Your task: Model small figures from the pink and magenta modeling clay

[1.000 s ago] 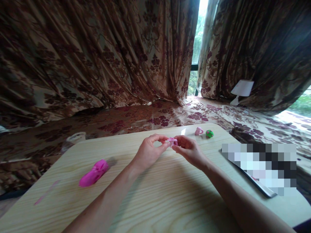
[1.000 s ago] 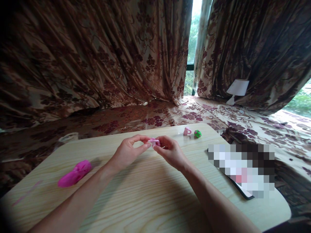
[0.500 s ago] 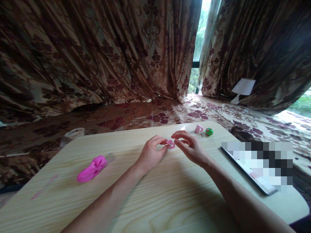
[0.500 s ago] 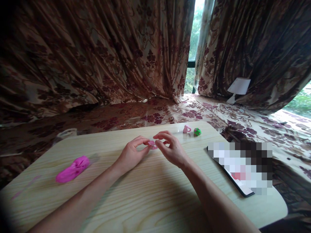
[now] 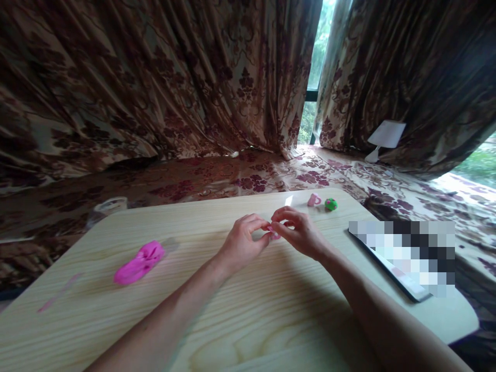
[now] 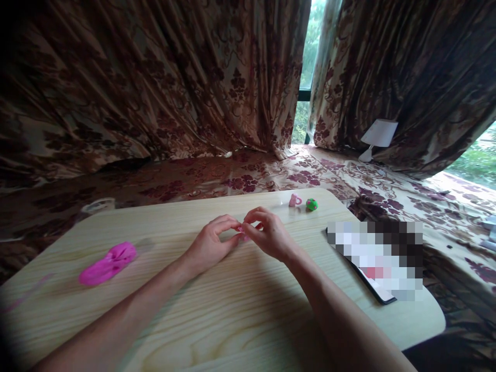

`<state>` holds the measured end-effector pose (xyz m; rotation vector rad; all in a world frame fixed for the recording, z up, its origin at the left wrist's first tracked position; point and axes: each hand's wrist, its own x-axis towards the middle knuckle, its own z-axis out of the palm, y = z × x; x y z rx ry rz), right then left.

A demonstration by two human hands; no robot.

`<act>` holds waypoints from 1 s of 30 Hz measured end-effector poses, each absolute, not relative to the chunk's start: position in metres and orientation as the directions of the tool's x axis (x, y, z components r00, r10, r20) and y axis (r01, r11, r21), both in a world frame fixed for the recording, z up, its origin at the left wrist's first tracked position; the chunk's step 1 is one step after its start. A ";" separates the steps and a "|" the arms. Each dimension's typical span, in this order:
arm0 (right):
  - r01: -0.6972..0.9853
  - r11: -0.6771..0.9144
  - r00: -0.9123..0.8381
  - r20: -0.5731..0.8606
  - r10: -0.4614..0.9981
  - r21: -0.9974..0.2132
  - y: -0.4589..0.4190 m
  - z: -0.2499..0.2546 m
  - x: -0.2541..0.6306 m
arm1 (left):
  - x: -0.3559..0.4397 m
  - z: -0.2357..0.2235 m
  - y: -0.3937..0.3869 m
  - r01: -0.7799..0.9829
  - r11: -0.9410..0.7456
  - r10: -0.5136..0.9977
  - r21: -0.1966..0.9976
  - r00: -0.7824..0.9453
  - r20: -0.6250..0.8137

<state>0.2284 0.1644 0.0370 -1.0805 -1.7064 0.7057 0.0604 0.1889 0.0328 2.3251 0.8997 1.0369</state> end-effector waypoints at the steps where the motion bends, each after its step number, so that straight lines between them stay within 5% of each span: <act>1: 0.341 0.438 -0.142 0.415 0.899 -0.832 0.164 0.037 0.228 | 0.060 0.033 0.189 0.380 -0.694 0.709 0.612 0.511 0.486; 13: 0.353 0.414 -0.157 0.383 0.910 -0.839 0.163 0.037 0.228 | 0.060 0.033 0.189 0.410 -0.704 0.705 0.580 0.509 0.494; 18: 0.331 0.365 -0.030 0.377 0.926 -0.870 0.168 0.038 0.231 | 0.059 0.036 0.190 0.412 -0.638 0.765 0.650 0.439 0.472; 30: 0.355 0.390 -0.092 0.384 0.919 -0.850 0.168 0.033 0.227 | 0.057 0.042 0.190 0.343 -0.515 0.846 0.785 0.350 0.402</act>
